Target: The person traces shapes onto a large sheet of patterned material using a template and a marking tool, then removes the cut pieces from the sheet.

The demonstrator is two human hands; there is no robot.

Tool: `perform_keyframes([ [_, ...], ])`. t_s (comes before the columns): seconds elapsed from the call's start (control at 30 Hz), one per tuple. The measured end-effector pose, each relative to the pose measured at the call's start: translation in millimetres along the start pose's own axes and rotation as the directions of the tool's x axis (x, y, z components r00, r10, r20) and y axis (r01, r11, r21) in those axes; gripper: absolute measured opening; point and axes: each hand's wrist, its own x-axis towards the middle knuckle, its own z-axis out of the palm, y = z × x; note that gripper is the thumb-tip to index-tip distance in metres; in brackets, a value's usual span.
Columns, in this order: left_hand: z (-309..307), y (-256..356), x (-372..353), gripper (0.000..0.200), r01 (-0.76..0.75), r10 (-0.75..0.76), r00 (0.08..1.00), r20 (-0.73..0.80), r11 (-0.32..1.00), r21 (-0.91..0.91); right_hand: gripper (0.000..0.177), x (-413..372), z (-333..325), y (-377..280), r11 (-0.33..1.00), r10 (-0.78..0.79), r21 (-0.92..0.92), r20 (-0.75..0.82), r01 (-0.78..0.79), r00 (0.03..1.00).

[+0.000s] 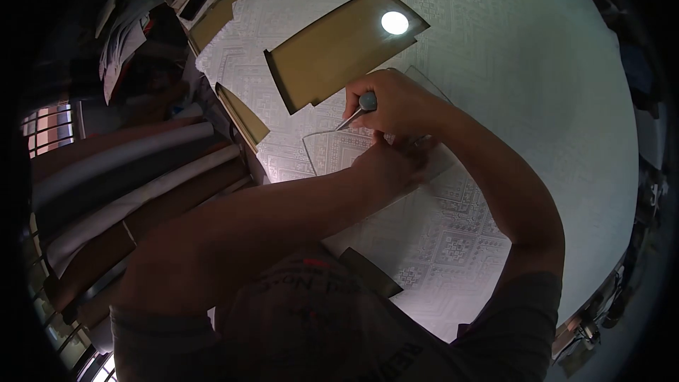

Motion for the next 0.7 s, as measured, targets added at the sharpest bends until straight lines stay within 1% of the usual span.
perform_keyframes([
  [0.03, 19, -6, 17, 0.054, 0.023, -0.008, 0.996, 0.084, 0.983, -0.182, 0.016, 6, 13, 8, 0.975, -0.204, -0.109, -0.090, 0.194, 0.975],
  [0.07, 30, -9, 27, 0.054, 0.059, 0.002, 0.986, 0.169, 0.933, -0.355, 0.015, 13, 25, 13, 0.901, -0.406, -0.233, -0.154, 0.366, 0.901],
  [0.1, 26, -7, 25, 0.054, 0.051, 0.008, 0.986, 0.166, 0.935, -0.351, 0.015, 21, 37, 11, 0.901, -0.405, -0.237, -0.162, 0.363, 0.900],
  [0.17, 6, -3, 15, 0.056, 0.007, 0.001, 0.985, 0.172, 0.999, -0.043, 0.013, 39, 57, 1, 0.862, -0.488, -0.225, -0.124, 0.454, 0.864],
  [0.2, -9, -1, 8, 0.057, -0.016, -0.005, 0.985, 0.174, 0.993, 0.117, 0.013, 43, 60, -5, 0.861, -0.490, -0.228, -0.136, 0.454, 0.861],
  [0.27, -22, 3, -2, 0.059, -0.061, -0.014, 0.985, 0.174, 0.905, 0.421, 0.014, 48, 63, -13, 0.808, -0.540, -0.316, -0.056, 0.498, 0.840],
  [0.3, -22, 2, 0, 0.059, -0.071, -0.003, 0.986, 0.168, 0.900, 0.430, 0.014, 44, 64, -18, 0.807, -0.540, -0.326, -0.070, 0.492, 0.839],
  [0.37, -20, -1, 5, 0.061, -0.032, -0.017, 0.987, 0.158, 0.953, 0.303, 0.014, 36, 65, -24, 0.833, -0.462, -0.360, -0.033, 0.421, 0.886],
  [0.4, -18, -3, 8, 0.061, -0.013, -0.025, 0.987, 0.158, 0.972, 0.233, 0.014, 29, 65, -24, 0.834, -0.459, -0.366, -0.046, 0.413, 0.887],
  [0.47, -14, -7, 16, 0.063, 0.032, -0.045, 0.986, 0.163, 0.996, 0.084, 0.013, 13, 62, -18, 0.858, -0.513, -0.244, -0.334, 0.453, 0.791],
  [0.5, -12, -9, 19, 0.064, 0.047, -0.047, 0.984, 0.172, 0.999, 0.005, 0.013, 1, 63, -13, 0.863, -0.504, -0.246, -0.347, 0.442, 0.791],
  [0.53, -11, -10, 21, 0.065, 0.058, -0.044, 0.983, 0.180, 0.996, -0.071, 0.014, -14, 64, -8, 0.873, -0.473, -0.197, -0.570, 0.447, 0.672],
  [0.57, -10, -11, 23, 0.066, 0.067, -0.039, 0.981, 0.189, 0.987, -0.145, 0.016, -30, 66, -3, 0.873, -0.405, -0.154, -0.758, 0.463, 0.512],
  [0.6, -13, -9, 20, 0.066, 0.042, -0.015, 0.982, 0.188, 0.989, -0.140, 0.018, -45, 71, 5, 0.889, -0.272, -0.053, -0.860, 0.455, 0.431],
  [0.63, -15, -6, 14, 0.063, 0.007, -0.006, 0.978, 0.209, 1.000, -0.002, 0.020, -60, 80, 15, 0.886, -0.124, 0.049, -0.933, 0.461, 0.339],
  [0.67, -18, -5, 8, 0.061, -0.034, 0.002, 0.974, 0.227, 0.990, 0.137, 0.023, -74, 89, 30, 0.885, -0.079, 0.043, -0.967, 0.464, 0.241],
  [0.7, -30, -5, 2, 0.061, -0.068, 0.033, 0.972, 0.231, 0.987, 0.145, 0.027, -85, 101, 44, 0.884, -0.031, 0.036, -0.990, 0.465, 0.136],
])
